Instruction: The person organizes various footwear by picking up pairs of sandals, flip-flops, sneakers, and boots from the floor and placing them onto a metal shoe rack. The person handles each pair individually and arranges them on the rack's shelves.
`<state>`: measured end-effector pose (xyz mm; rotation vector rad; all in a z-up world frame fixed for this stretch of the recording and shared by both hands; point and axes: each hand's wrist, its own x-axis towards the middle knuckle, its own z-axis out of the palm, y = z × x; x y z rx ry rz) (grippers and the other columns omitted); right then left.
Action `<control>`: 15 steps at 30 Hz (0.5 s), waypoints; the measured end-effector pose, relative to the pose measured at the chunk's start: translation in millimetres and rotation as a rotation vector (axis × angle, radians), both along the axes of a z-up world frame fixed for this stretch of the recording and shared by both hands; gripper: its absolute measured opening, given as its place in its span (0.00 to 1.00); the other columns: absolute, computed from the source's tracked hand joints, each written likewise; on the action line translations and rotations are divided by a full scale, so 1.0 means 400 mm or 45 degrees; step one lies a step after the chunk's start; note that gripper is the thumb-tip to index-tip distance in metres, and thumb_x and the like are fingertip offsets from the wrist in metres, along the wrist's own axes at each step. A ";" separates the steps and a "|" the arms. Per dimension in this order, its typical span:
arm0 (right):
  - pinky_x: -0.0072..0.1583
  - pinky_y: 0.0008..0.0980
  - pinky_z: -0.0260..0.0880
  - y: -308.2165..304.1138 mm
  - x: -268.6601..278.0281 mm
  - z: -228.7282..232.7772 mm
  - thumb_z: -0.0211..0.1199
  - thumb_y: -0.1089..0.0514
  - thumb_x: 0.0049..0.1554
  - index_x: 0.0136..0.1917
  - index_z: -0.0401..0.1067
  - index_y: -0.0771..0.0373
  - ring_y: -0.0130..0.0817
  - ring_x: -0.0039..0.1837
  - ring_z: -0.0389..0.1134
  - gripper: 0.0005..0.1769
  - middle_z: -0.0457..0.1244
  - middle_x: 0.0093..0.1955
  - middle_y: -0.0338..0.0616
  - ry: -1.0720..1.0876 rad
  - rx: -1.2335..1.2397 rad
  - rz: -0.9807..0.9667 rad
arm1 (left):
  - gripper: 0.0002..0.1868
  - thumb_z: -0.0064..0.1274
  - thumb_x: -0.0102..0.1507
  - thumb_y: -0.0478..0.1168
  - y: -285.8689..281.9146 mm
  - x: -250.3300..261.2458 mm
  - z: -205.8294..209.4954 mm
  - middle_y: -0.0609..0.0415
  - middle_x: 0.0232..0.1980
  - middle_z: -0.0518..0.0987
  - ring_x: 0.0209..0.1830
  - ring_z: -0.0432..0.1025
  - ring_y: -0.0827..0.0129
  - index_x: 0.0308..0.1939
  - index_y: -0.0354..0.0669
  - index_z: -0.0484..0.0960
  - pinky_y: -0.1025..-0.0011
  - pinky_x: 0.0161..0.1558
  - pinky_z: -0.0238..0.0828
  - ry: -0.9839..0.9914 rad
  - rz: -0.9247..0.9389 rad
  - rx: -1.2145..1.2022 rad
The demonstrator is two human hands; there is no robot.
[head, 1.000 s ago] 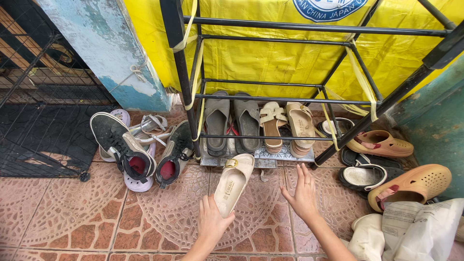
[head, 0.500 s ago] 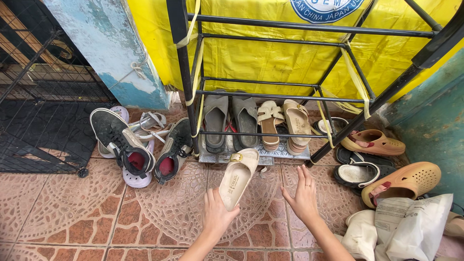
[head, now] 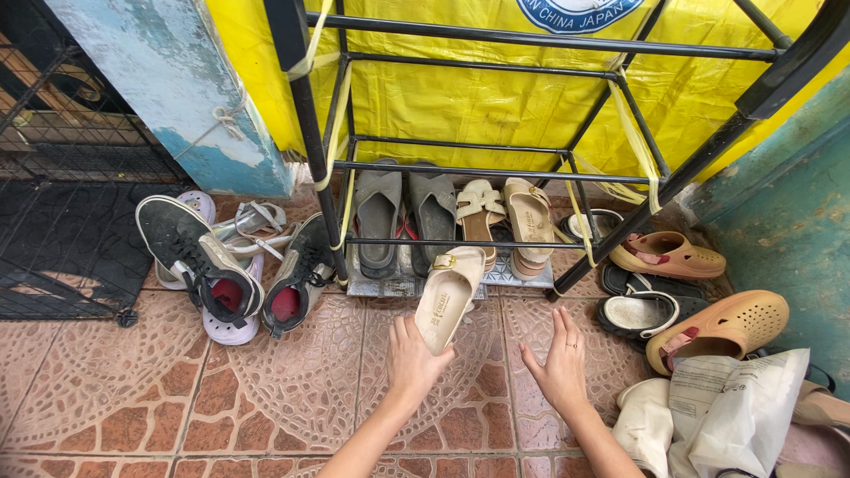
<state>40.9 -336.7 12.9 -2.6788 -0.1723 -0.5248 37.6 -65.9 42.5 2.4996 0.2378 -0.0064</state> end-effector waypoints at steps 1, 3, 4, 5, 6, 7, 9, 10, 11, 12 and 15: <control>0.74 0.53 0.51 -0.002 -0.001 -0.001 0.69 0.44 0.49 0.75 0.50 0.75 0.60 0.75 0.51 0.53 0.49 0.76 0.65 0.017 0.013 -0.005 | 0.45 0.69 0.49 0.54 -0.004 0.012 -0.001 0.41 0.55 0.66 0.59 0.62 0.53 0.57 0.27 0.66 0.57 0.62 0.66 0.014 -0.004 0.003; 0.74 0.53 0.51 -0.006 0.001 -0.002 0.69 0.44 0.50 0.75 0.50 0.76 0.60 0.75 0.51 0.52 0.49 0.76 0.65 0.043 0.024 -0.016 | 0.44 0.68 0.50 0.53 -0.015 0.029 -0.002 0.41 0.55 0.66 0.59 0.62 0.52 0.57 0.26 0.65 0.57 0.61 0.66 -0.004 -0.002 0.003; 0.74 0.53 0.51 -0.008 0.004 -0.004 0.69 0.45 0.50 0.75 0.50 0.76 0.59 0.74 0.51 0.52 0.49 0.76 0.64 0.052 0.022 -0.023 | 0.43 0.68 0.50 0.53 -0.022 0.037 -0.003 0.40 0.55 0.66 0.59 0.62 0.52 0.57 0.25 0.66 0.57 0.61 0.67 -0.035 0.004 0.000; 0.74 0.53 0.51 -0.008 0.005 -0.008 0.69 0.45 0.50 0.75 0.50 0.75 0.59 0.74 0.51 0.52 0.49 0.76 0.64 0.064 0.022 -0.031 | 0.43 0.67 0.51 0.52 -0.028 0.044 -0.005 0.40 0.55 0.66 0.59 0.62 0.51 0.56 0.25 0.66 0.57 0.61 0.67 -0.064 0.010 -0.001; 0.74 0.53 0.51 -0.007 0.004 -0.013 0.69 0.45 0.49 0.75 0.50 0.76 0.59 0.74 0.51 0.52 0.49 0.76 0.64 0.061 0.031 -0.028 | 0.44 0.68 0.50 0.53 -0.035 0.056 -0.007 0.40 0.55 0.65 0.59 0.62 0.52 0.57 0.25 0.65 0.57 0.61 0.67 -0.023 0.017 -0.021; 0.74 0.53 0.51 -0.008 0.007 -0.016 0.69 0.45 0.49 0.75 0.50 0.76 0.60 0.74 0.51 0.52 0.49 0.76 0.65 0.054 0.038 -0.024 | 0.44 0.68 0.50 0.53 -0.045 0.073 -0.008 0.40 0.55 0.65 0.59 0.62 0.53 0.57 0.25 0.65 0.58 0.60 0.67 0.015 0.026 -0.042; 0.73 0.53 0.51 -0.006 0.011 -0.023 0.69 0.45 0.49 0.74 0.50 0.76 0.60 0.74 0.51 0.52 0.49 0.76 0.65 0.048 0.043 -0.015 | 0.45 0.68 0.50 0.53 -0.064 0.099 -0.009 0.40 0.56 0.65 0.60 0.62 0.53 0.57 0.25 0.65 0.58 0.60 0.68 0.014 0.048 -0.060; 0.73 0.53 0.51 -0.005 0.011 -0.026 0.70 0.45 0.49 0.74 0.50 0.76 0.60 0.74 0.51 0.52 0.49 0.76 0.65 0.048 0.041 -0.011 | 0.44 0.68 0.49 0.53 -0.073 0.109 -0.012 0.40 0.56 0.65 0.60 0.62 0.52 0.57 0.25 0.66 0.58 0.59 0.68 -0.027 0.062 -0.058; 0.73 0.54 0.51 -0.006 0.014 -0.029 0.70 0.45 0.49 0.74 0.50 0.76 0.61 0.75 0.50 0.52 0.49 0.76 0.65 0.046 0.037 -0.008 | 0.43 0.68 0.49 0.53 -0.084 0.121 -0.016 0.40 0.56 0.66 0.60 0.62 0.51 0.57 0.26 0.67 0.57 0.59 0.69 -0.069 0.075 -0.057; 0.73 0.53 0.51 -0.009 0.015 -0.032 0.70 0.45 0.48 0.74 0.50 0.76 0.61 0.75 0.50 0.52 0.49 0.76 0.64 0.058 0.043 -0.011 | 0.43 0.68 0.49 0.53 -0.092 0.133 -0.022 0.40 0.56 0.66 0.60 0.62 0.51 0.56 0.26 0.67 0.57 0.59 0.69 -0.096 0.086 -0.060; 0.73 0.52 0.53 -0.017 0.010 -0.043 0.70 0.45 0.49 0.75 0.50 0.75 0.60 0.75 0.51 0.52 0.49 0.76 0.64 0.083 0.055 -0.017 | 0.43 0.69 0.48 0.52 -0.107 0.169 -0.044 0.40 0.55 0.67 0.59 0.63 0.50 0.55 0.25 0.68 0.56 0.60 0.68 -0.161 0.114 -0.059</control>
